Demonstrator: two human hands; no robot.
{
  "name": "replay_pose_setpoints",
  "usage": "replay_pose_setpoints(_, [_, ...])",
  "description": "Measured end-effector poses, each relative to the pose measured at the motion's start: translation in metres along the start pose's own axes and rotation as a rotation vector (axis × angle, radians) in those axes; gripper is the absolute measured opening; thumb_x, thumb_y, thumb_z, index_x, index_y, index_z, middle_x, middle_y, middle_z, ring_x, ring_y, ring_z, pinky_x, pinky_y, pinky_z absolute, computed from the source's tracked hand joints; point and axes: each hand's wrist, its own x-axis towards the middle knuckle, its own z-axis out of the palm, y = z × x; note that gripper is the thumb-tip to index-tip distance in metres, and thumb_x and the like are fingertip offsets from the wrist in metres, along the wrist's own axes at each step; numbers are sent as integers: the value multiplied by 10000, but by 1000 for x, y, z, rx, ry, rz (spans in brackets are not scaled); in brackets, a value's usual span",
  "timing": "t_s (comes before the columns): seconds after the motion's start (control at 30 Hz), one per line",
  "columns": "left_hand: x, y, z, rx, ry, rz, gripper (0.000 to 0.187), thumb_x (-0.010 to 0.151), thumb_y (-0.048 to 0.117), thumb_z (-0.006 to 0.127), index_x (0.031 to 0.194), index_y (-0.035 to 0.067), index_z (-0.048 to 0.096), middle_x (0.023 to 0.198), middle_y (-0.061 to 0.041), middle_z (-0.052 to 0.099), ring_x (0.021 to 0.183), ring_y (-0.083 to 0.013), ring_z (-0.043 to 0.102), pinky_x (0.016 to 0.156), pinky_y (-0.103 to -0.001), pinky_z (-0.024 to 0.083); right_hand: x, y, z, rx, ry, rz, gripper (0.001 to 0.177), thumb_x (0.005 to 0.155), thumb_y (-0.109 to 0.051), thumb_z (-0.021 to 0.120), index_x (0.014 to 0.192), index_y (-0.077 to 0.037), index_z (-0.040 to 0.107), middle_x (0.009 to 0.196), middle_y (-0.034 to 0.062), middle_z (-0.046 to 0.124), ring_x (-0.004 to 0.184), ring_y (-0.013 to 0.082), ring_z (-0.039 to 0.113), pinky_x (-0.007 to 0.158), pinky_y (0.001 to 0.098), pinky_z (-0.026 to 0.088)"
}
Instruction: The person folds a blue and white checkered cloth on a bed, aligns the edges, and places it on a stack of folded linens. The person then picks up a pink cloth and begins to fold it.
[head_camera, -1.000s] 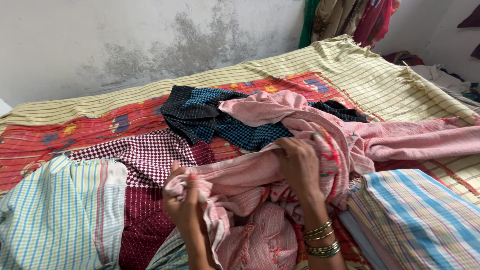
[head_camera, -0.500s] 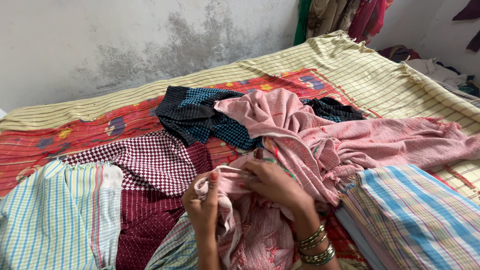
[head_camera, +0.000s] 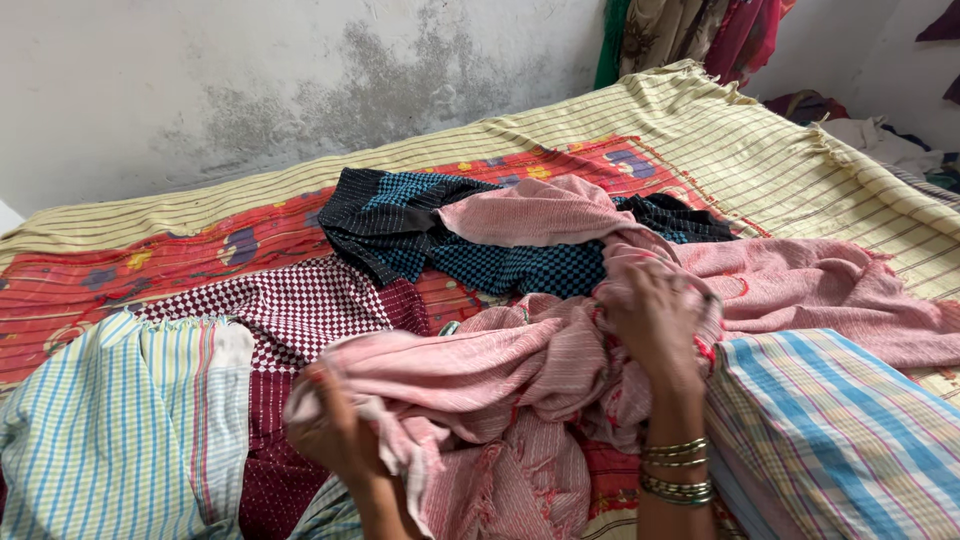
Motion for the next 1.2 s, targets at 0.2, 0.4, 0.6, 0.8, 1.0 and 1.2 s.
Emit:
replay_pose_setpoints(0.2, [-12,21,21,46,-346,80,311,946,406,763,966,100,710,689,27,627,546,9,577,480,-178,523,-33,-96,-1,556,-78,-634,439,914,-18,651,1334,-143,658,1441,80,647,1339,263,612,1128,421,453])
replay_pose_setpoints(0.4, [-19,51,33,-107,-612,-90,267,877,248,797,1077,81,741,909,1,781,745,-67,738,603,-237,618,-64,-151,-2,671,-181,-818,569,865,41,650,1413,-105,605,1265,109,671,1179,300,634,1022,435,483])
replay_pose_setpoints(0.6, [-13,56,29,-92,-534,-15,159,949,200,764,1024,61,775,841,12,741,707,-44,647,634,-222,518,-73,-156,5,779,-168,-846,393,846,-34,709,1233,-86,666,995,73,648,956,263,623,853,413,497])
replay_pose_setpoints(0.8, [-12,46,21,-116,-311,77,176,987,229,759,987,55,736,795,5,693,678,-39,601,612,-213,470,-54,-145,29,525,-34,-832,200,828,-43,702,1028,-57,704,903,68,641,891,265,597,806,411,480])
replay_pose_setpoints(1.0, [-10,40,16,-228,-148,-70,181,982,266,752,975,94,697,753,26,644,560,-24,538,464,-204,457,-32,-109,27,415,64,-639,129,874,-174,723,946,-70,701,894,71,652,873,268,605,805,413,482])
replay_pose_setpoints(1.2, [-2,33,20,-76,-238,-63,271,932,258,784,1111,79,689,931,-2,716,763,-40,668,668,-213,576,-25,-90,12,372,-125,-505,201,892,-251,696,939,-62,647,855,99,681,851,337,662,775,466,494])
